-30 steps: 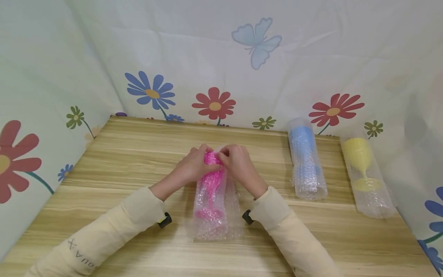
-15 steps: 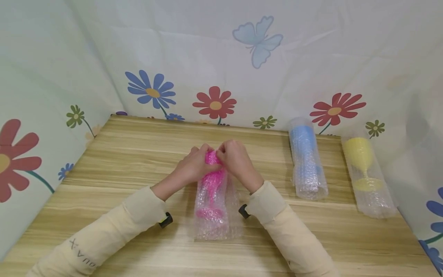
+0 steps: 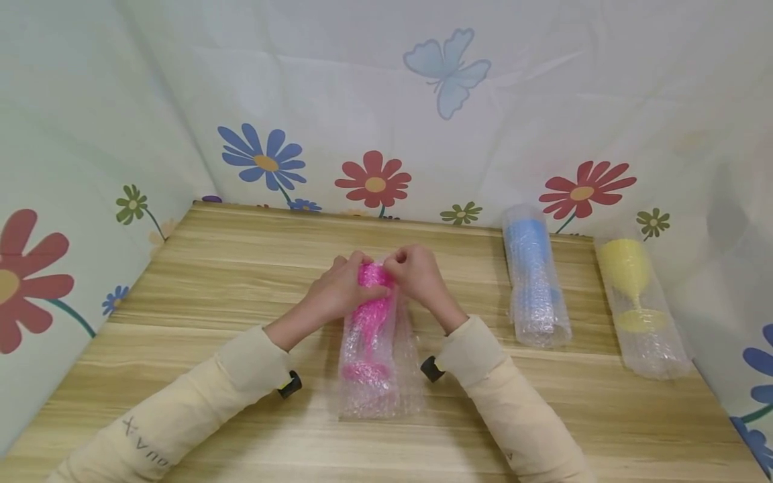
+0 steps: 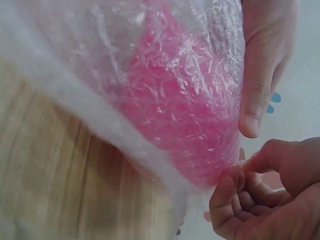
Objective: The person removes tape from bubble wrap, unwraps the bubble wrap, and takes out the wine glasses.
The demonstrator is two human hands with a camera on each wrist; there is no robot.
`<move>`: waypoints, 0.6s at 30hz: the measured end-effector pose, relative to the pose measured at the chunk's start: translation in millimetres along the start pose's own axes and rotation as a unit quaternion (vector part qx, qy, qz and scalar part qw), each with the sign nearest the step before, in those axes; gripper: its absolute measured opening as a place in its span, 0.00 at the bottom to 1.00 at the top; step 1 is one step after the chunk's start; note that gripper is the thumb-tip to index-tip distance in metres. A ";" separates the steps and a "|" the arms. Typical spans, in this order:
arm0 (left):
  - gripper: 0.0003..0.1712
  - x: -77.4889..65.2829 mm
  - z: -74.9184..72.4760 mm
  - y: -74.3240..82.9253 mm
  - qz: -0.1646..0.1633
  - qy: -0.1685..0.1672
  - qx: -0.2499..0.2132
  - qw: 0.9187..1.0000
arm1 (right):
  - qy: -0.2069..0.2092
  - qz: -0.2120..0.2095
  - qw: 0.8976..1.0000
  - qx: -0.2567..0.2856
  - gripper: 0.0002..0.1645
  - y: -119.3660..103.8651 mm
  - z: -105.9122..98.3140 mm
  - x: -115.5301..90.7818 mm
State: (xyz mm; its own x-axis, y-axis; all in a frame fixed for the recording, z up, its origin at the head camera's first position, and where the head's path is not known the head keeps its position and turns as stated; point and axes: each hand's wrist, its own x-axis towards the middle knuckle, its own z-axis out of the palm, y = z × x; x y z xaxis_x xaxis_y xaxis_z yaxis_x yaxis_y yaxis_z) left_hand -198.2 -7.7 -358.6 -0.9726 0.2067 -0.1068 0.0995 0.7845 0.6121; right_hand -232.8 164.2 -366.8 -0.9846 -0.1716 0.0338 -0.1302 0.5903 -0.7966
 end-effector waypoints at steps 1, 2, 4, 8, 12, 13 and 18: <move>0.41 -0.3 -0.2 0.0 -0.002 0.000 -0.003 1.000 | 0.002 0.008 1.000 0.014 0.11 0.8 0.2 -0.4; 0.41 -0.5 -0.1 -0.3 -0.003 0.001 -0.005 1.000 | 0.006 0.015 0.999 0.029 0.11 1.5 0.7 -1.1; 0.41 -0.9 0.0 -0.8 -0.005 0.001 -0.011 1.000 | 0.014 0.030 0.998 0.051 0.11 2.0 2.0 -3.4; 0.41 -1.5 0.3 -1.8 -0.006 -0.001 -0.025 1.000 | 0.037 0.041 0.997 0.059 0.11 -1.2 4.4 -11.3; 0.41 -2.1 0.0 -2.5 -0.011 -0.003 -0.037 0.999 | 0.053 0.048 0.994 0.078 0.11 -4.3 5.7 -15.9; 0.40 -2.3 -0.3 -2.6 -0.012 -0.001 -0.041 0.999 | 0.054 0.053 0.993 0.093 0.11 -4.9 5.8 -16.2; 0.40 -3.4 -2.8 -4.9 -0.024 0.009 -0.059 0.998 | 0.057 0.083 0.980 0.173 0.11 -8.1 5.1 -16.4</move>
State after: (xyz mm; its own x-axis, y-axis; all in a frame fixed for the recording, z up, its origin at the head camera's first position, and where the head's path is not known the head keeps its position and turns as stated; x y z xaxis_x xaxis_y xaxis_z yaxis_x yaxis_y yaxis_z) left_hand -196.0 -13.9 -359.1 -0.9793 0.1598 -0.1241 0.0292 0.7188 0.6946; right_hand -215.0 158.2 -363.9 -0.9980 0.0047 -0.0626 0.0612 0.2961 -0.9532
